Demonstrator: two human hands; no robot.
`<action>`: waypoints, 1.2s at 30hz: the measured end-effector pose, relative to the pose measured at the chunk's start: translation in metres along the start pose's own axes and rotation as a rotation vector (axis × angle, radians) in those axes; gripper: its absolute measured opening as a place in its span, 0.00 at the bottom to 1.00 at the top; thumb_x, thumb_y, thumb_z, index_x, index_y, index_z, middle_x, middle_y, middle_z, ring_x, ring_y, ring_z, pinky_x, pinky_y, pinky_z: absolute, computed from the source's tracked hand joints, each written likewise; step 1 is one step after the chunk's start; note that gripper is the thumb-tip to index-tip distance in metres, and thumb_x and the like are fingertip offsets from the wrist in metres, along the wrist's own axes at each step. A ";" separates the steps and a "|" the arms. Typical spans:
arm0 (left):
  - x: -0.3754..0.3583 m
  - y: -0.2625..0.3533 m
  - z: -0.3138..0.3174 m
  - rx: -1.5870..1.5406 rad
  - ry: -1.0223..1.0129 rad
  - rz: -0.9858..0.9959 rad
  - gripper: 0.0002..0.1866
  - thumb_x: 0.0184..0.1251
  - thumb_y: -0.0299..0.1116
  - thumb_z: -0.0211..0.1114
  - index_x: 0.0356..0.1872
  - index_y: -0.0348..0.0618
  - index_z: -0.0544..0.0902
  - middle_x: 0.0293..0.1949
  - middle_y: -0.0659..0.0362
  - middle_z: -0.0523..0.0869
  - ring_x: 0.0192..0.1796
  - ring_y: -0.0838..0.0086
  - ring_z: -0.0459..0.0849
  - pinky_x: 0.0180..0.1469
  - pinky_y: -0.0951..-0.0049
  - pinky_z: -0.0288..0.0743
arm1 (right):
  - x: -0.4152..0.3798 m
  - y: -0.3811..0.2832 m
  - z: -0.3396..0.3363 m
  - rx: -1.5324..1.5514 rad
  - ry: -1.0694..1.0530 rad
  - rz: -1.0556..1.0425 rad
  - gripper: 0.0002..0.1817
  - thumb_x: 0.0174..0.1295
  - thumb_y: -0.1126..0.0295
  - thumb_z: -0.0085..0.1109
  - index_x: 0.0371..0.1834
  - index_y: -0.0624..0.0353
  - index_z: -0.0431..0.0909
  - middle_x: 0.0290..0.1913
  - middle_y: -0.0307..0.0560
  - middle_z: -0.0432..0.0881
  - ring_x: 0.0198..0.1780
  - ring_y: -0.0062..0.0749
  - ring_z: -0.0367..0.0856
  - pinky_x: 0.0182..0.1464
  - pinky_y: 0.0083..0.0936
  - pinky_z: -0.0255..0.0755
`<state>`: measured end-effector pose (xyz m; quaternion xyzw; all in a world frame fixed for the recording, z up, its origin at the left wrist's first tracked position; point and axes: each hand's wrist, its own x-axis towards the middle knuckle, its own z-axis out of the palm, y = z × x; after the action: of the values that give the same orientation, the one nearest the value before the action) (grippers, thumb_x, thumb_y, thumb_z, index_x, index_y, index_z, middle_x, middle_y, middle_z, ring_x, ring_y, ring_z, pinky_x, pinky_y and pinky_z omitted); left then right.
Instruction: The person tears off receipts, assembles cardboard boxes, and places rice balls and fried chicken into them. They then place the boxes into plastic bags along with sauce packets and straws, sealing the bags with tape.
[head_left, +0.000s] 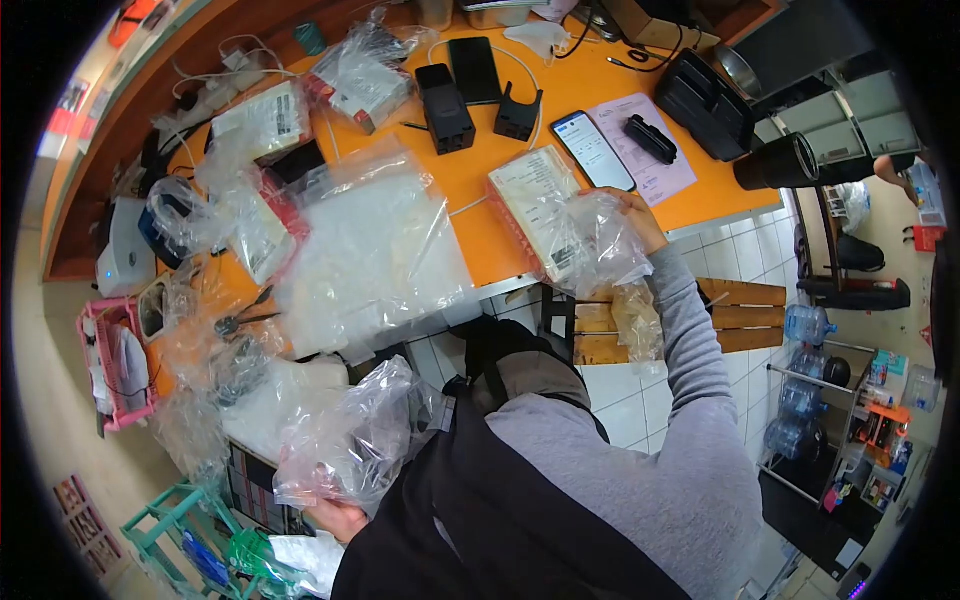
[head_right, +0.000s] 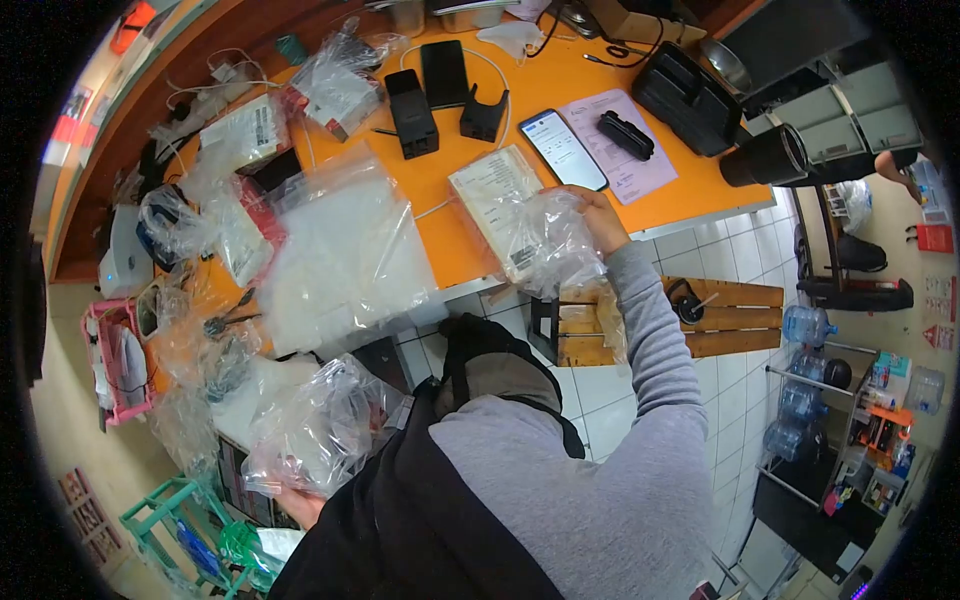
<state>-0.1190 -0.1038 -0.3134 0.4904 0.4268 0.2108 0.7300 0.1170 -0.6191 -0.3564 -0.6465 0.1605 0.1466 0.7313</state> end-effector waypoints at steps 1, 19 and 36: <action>-0.002 -0.003 -0.004 -0.007 0.049 -0.036 0.24 0.68 0.47 0.56 0.59 0.44 0.72 0.56 0.56 0.76 0.54 0.67 0.75 0.56 0.66 0.71 | -0.001 -0.003 0.002 -0.046 -0.005 0.023 0.24 0.50 0.81 0.47 0.53 0.67 0.75 0.53 0.51 0.79 0.53 0.34 0.78 0.58 0.25 0.70; -0.224 -0.041 -0.082 0.699 1.011 0.373 0.18 0.48 0.18 0.65 0.42 0.47 0.84 0.39 0.56 0.77 0.28 0.65 0.79 0.31 0.71 0.75 | -0.196 0.042 0.433 -0.729 -1.579 -1.111 0.19 0.39 0.85 0.57 0.39 0.61 0.76 0.29 0.50 0.79 0.30 0.45 0.79 0.34 0.30 0.74; -0.510 -0.217 -0.228 0.361 1.972 0.273 0.16 0.50 0.22 0.70 0.24 0.42 0.66 0.21 0.64 0.63 0.25 0.78 0.60 0.28 0.77 0.59 | -0.547 0.284 0.392 -0.532 -2.235 -0.730 0.16 0.46 0.70 0.68 0.37 0.63 0.75 0.24 0.49 0.79 0.28 0.36 0.81 0.35 0.30 0.73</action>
<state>-0.6108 -0.4455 -0.3302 0.2453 0.8053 0.5359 -0.0636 -0.4800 -0.1995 -0.3355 -0.3002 -0.7891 0.4384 0.3083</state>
